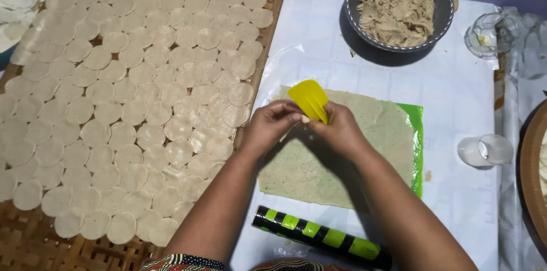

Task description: Cutting circular shapes from a flattened sheet of dough using a small circular mold and a spatula.

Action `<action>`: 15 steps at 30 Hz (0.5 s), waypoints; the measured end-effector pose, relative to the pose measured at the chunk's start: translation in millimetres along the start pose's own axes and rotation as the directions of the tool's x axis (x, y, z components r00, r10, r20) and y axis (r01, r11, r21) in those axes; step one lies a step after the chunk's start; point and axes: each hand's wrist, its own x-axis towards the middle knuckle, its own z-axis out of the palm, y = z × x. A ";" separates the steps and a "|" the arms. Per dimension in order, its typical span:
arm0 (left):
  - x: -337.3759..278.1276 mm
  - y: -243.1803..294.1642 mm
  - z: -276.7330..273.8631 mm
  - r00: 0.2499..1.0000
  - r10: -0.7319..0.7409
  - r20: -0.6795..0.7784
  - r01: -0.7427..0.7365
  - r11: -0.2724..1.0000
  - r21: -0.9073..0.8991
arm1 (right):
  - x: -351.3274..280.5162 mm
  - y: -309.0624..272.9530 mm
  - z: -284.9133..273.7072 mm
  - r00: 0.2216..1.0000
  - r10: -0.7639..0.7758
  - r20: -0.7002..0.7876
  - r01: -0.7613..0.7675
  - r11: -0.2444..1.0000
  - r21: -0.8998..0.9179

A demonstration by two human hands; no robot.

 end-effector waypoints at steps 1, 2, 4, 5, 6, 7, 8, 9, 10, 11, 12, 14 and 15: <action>-0.3 -7.0 -5.0 1.000 0.006 -0.005 -0.006 1.000 0.002 | 0.3 -1.6 7.9 1.000 -0.007 0.005 0.007 1.000 0.001; -5.0 -16.3 -9.9 1.000 0.012 0.010 -0.013 1.000 0.013 | -4.3 -1.4 17.6 0.999 0.005 -0.045 -0.006 1.000 -0.023; -17.1 -20.4 -14.6 1.000 0.014 0.021 -0.014 1.000 0.025 | -15.6 -9.0 26.4 0.996 0.019 -0.092 -0.023 0.999 -0.043; -24.4 -14.7 -14.4 0.993 -0.067 -0.092 0.072 0.996 0.058 | -22.1 -17.0 25.6 0.986 0.152 -0.070 -0.159 0.982 -0.102; -30.1 -8.6 -13.9 0.969 -0.139 -0.205 0.158 0.984 0.080 | -27.5 -25.5 23.9 0.958 0.280 -0.057 -0.285 0.944 -0.166; -34.3 -9.9 -18.9 0.968 -0.140 -0.207 0.159 0.984 0.080 | -36.7 -22.0 14.7 0.958 0.280 -0.055 -0.285 0.944 -0.165; -38.5 -11.9 -22.4 0.966 0.049 -0.255 0.044 0.936 0.348 | -47.4 -18.3 4.4 0.976 0.155 -0.151 -0.200 0.910 -0.363; -42.5 -13.4 -26.1 0.938 0.242 -0.248 -0.050 0.803 0.594 | -57.9 -15.0 -5.8 0.977 0.010 -0.215 -0.130 0.824 -0.552; -45.0 -16.1 -24.9 0.936 0.250 -0.249 -0.057 0.803 0.593 | -69.0 -10.4 -15.9 0.977 0.002 -0.214 -0.123 0.822 -0.555; -47.4 -18.9 -23.8 0.913 0.361 -0.189 -0.121 0.683 0.721 | -80.0 -5.6 -26.1 0.956 -0.019 -0.293 -0.182 0.747 -0.640; -53.9 -25.0 -21.1 0.886 0.450 -0.114 -0.169 0.540 0.824 | -96.1 1.3 -35.8 0.929 -0.041 -0.368 -0.252 0.661 -0.707; -60.0 -19.0 -10.8 0.907 0.418 -0.039 -0.166 0.441 0.882 | -118.5 17.3 -49.5 0.912 -0.088 -0.400 -0.260 0.631 -0.731; -62.8 -15.8 -5.4 0.926 0.377 0.034 -0.170 0.332 0.928 | -129.9 25.0 -56.5 0.893 -0.137 -0.429 -0.269 0.601 -0.753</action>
